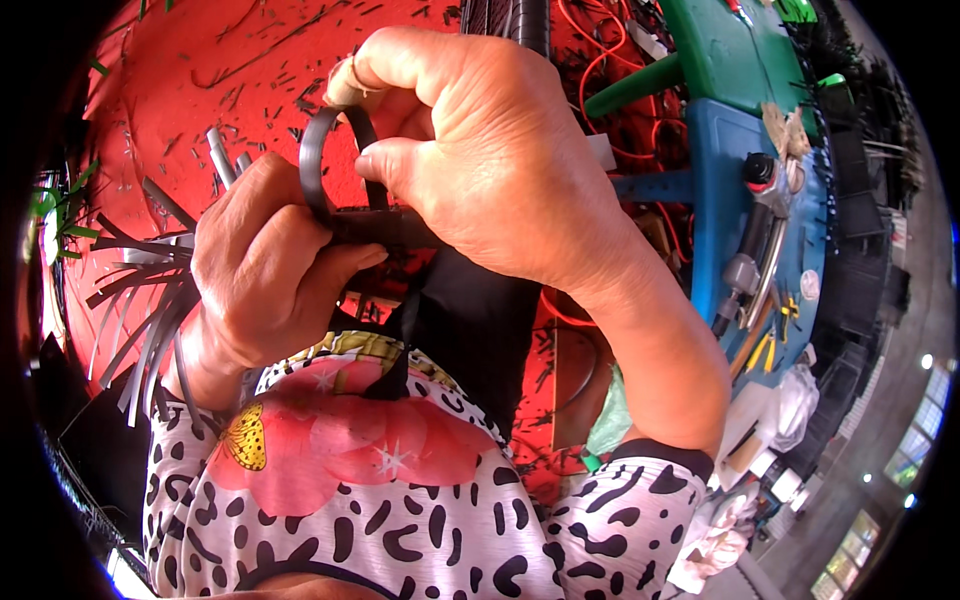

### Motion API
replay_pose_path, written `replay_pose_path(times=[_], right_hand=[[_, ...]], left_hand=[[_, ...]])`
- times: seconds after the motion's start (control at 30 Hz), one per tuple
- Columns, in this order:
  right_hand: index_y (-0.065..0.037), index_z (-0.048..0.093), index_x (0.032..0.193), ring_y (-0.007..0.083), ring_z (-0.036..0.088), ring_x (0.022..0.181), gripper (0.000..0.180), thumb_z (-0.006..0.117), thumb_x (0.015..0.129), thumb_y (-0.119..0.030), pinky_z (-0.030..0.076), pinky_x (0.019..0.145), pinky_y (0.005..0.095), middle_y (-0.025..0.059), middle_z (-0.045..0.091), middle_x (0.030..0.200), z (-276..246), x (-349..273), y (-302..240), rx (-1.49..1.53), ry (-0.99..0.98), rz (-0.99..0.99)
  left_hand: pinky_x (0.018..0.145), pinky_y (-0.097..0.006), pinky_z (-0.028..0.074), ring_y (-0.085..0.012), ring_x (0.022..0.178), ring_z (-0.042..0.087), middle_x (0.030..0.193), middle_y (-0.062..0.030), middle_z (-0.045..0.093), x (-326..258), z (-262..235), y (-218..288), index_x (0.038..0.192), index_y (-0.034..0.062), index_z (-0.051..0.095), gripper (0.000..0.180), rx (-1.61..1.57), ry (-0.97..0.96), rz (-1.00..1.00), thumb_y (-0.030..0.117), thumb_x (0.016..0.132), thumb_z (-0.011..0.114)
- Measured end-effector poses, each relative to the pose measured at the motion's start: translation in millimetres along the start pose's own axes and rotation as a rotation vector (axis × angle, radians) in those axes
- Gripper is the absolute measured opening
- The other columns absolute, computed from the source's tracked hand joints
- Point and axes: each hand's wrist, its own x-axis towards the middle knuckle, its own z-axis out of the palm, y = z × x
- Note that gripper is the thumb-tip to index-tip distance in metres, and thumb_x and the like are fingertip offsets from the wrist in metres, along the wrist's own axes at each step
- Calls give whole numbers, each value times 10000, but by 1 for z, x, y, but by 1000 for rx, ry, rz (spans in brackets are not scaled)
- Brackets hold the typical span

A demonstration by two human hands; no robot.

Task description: The person weaves black plastic straps into a black wicker furniture frame. They use pliers to pull and position the straps, a pneumatic nailer to secure the ends to the frame, and a hammer to flatten the nails. The person handles the frame and several straps one at a time.

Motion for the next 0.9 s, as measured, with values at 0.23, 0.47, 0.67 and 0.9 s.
replay_pose_path(times=[0.23,0.47,0.67,0.9], right_hand=[[45,571,1048,91,592,864,300,625,769,141,503,775,239,37,595,943,0,1,-1,-19,-57,61],[44,572,1048,83,583,859,300,637,769,131,499,768,235,32,596,949,5,-3,24,308,48,-226],[22,579,1026,64,575,812,282,643,767,113,489,723,218,13,604,881,-3,0,1,-130,-84,21],[3,598,992,50,571,771,256,653,753,77,488,685,208,4,610,813,-6,-2,-2,-221,-163,-54]], left_hand=[[437,-356,351,-264,510,459,638,-111,475,0,0,-1,661,14,503,315,4,14,-1,97,560,789],[439,-358,357,-267,514,467,643,-113,484,0,0,-2,666,15,501,320,-17,16,3,92,560,793],[439,-357,358,-268,515,466,644,-116,483,1,1,-2,676,9,516,307,-2,1,6,89,567,792],[452,-363,370,-277,528,475,657,-112,471,3,0,-3,678,14,516,300,-2,-12,-8,99,580,786]])
